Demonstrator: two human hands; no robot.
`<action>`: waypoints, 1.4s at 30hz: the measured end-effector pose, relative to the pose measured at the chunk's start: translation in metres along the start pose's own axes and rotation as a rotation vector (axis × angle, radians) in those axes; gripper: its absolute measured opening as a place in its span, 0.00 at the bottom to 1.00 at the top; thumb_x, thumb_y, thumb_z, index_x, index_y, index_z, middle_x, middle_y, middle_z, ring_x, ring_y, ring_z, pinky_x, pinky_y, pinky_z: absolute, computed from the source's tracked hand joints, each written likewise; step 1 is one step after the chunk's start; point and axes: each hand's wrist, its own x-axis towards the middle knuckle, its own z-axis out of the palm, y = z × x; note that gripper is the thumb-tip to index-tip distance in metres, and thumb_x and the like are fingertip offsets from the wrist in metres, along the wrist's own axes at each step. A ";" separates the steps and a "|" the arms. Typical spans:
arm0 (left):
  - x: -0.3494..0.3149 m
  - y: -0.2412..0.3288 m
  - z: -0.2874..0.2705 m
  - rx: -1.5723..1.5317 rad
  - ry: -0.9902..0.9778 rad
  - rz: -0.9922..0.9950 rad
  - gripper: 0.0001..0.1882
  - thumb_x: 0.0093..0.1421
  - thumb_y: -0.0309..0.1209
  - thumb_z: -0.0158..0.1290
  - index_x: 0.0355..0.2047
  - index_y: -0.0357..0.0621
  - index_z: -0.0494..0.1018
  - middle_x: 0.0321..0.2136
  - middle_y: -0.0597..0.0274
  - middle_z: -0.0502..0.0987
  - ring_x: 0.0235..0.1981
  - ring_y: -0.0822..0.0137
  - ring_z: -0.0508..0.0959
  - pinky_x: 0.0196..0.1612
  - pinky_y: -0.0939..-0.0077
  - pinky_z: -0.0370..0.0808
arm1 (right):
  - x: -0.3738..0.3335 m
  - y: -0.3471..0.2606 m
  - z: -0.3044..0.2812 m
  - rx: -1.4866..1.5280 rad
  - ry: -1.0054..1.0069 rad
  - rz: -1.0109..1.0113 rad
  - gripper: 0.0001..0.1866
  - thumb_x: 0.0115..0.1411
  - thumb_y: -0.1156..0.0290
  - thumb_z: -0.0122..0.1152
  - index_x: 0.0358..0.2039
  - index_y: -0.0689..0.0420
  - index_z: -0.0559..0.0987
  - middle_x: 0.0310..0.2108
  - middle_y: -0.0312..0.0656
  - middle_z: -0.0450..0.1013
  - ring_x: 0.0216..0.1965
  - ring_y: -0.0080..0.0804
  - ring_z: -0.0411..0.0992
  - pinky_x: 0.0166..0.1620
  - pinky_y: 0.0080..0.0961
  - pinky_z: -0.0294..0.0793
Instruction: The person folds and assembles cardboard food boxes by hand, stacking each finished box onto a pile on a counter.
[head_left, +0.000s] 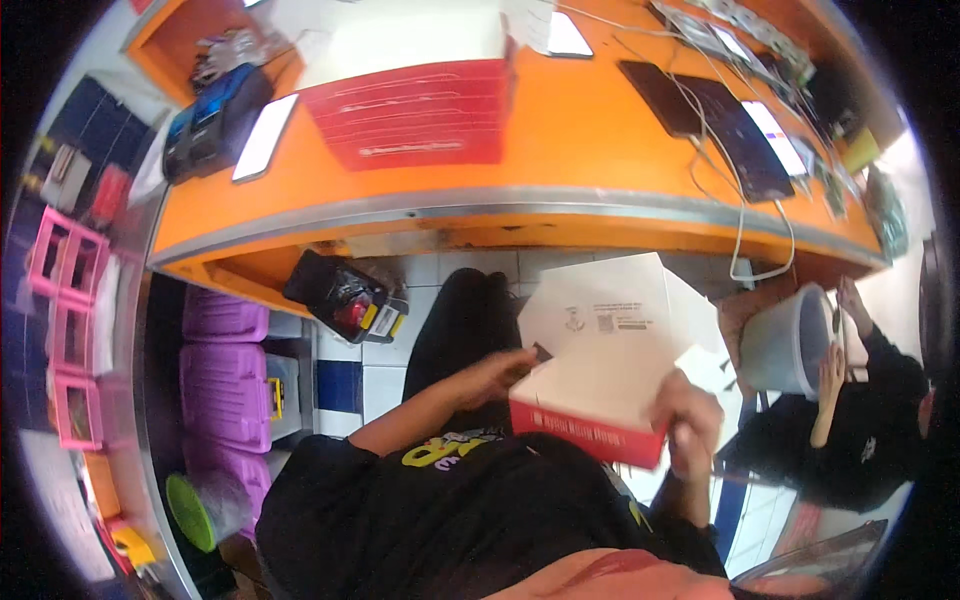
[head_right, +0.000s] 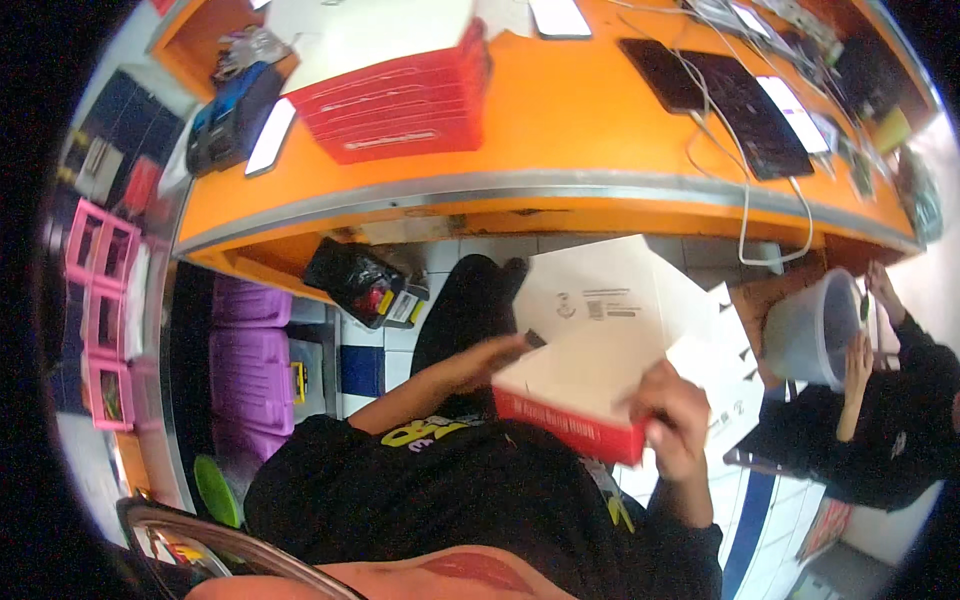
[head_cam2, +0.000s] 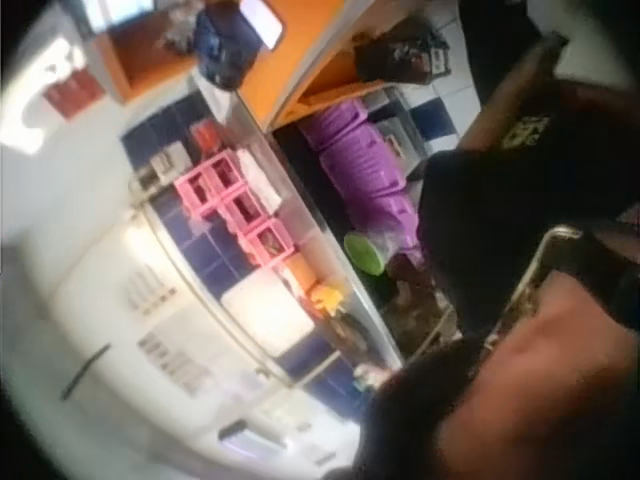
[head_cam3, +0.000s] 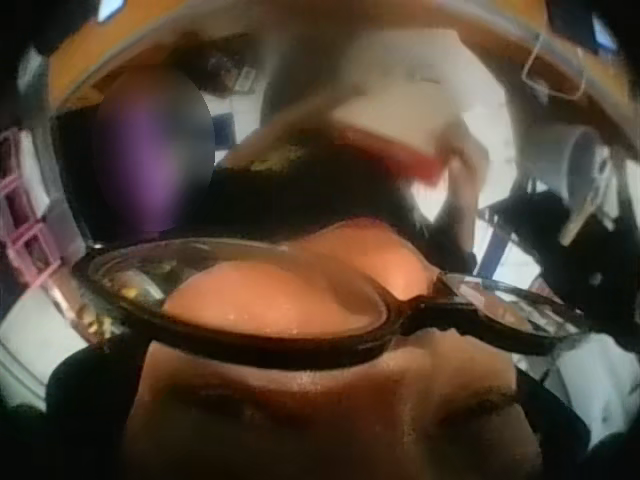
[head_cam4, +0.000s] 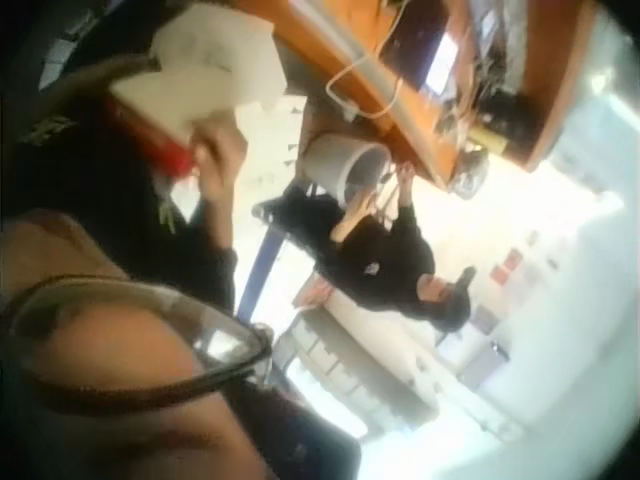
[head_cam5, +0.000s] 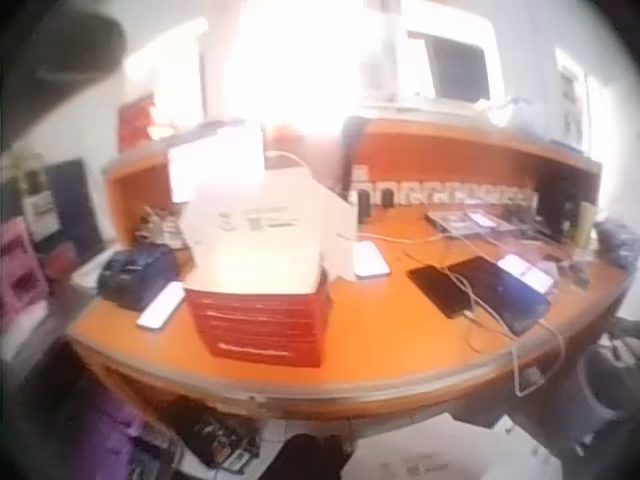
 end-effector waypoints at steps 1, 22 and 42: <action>-0.012 0.007 0.020 -0.098 -0.054 0.012 0.27 0.66 0.50 0.42 0.51 0.39 0.70 0.48 0.55 0.75 0.50 0.64 0.73 0.54 0.64 0.69 | 0.009 -0.016 0.001 -0.025 -0.091 -0.074 0.22 0.55 0.52 0.53 0.22 0.62 0.76 0.11 0.36 0.63 0.16 0.28 0.60 0.25 0.27 0.57; -0.203 0.356 0.028 0.538 0.809 1.290 0.31 0.64 0.51 0.39 0.50 0.33 0.70 0.40 0.48 0.77 0.46 0.63 0.77 0.50 0.65 0.70 | 0.373 -0.004 0.096 0.021 -0.049 -0.493 0.20 0.65 0.69 0.46 0.57 0.55 0.65 0.47 0.43 0.69 0.47 0.29 0.67 0.51 0.24 0.65; -0.131 0.424 -0.041 0.686 0.611 1.048 0.23 0.68 0.39 0.35 0.52 0.30 0.64 0.45 0.52 0.74 0.45 0.62 0.76 0.45 0.62 0.74 | 0.383 0.031 0.060 -0.179 0.062 -0.278 0.22 0.62 0.66 0.42 0.56 0.56 0.65 0.46 0.45 0.66 0.43 0.30 0.68 0.43 0.26 0.70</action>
